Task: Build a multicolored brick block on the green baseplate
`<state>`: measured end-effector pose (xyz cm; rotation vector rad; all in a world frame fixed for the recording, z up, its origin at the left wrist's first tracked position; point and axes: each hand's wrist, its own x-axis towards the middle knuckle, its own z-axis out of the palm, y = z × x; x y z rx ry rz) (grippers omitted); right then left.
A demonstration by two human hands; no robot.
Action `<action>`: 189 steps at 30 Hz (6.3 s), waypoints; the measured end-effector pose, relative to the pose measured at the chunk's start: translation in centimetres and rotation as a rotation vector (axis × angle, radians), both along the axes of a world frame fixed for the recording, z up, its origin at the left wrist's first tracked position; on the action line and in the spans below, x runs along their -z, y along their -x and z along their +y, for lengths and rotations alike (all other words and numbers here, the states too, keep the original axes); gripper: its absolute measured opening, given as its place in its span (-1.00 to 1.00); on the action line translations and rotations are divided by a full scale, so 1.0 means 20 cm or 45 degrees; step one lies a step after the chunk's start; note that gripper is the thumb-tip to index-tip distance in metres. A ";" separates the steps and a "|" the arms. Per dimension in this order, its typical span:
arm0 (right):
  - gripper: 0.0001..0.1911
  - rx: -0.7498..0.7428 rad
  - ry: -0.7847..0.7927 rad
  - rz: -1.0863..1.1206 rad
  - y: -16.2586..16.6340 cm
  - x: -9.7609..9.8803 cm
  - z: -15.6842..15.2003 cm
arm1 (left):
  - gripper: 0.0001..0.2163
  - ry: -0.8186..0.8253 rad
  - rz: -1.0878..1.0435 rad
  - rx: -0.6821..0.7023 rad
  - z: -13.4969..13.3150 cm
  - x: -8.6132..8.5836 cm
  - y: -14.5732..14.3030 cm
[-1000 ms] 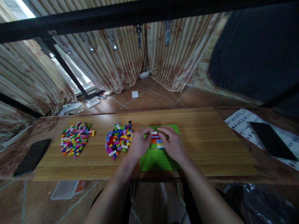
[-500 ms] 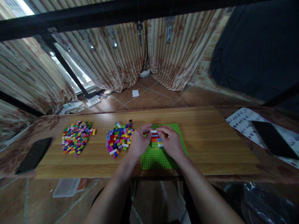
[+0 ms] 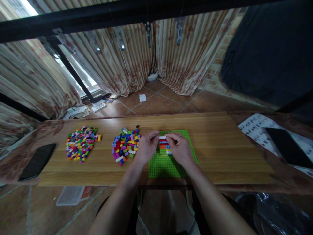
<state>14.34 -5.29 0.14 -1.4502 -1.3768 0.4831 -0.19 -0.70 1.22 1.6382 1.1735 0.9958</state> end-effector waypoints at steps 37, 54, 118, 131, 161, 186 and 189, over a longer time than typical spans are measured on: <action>-0.87 -0.050 -0.073 -0.235 0.05 -0.03 -0.07 | -0.88 0.157 -0.224 0.003 0.01 0.01 -0.01; -0.86 -0.079 -0.086 -0.208 0.04 -0.01 -0.06 | -0.87 0.256 -0.247 -0.155 0.03 0.02 -0.03; -0.72 -0.019 -0.057 -0.227 -0.06 -0.01 -0.08 | -0.71 0.016 1.258 -0.557 0.22 -0.05 0.51; -0.71 -0.016 -0.062 -0.230 -0.06 -0.01 -0.08 | -0.76 0.084 1.229 -0.525 0.23 -0.07 0.50; -0.76 0.016 -0.124 -0.150 -0.07 -0.02 -0.08 | -0.75 -0.042 1.245 -0.621 0.22 -0.13 0.50; -0.74 0.002 -0.097 -0.184 -0.06 -0.02 -0.09 | -0.77 0.074 1.272 -0.528 0.20 -0.09 0.49; -0.74 0.005 -0.095 -0.179 -0.06 -0.02 -0.08 | -0.76 0.105 1.231 -0.519 0.20 -0.09 0.49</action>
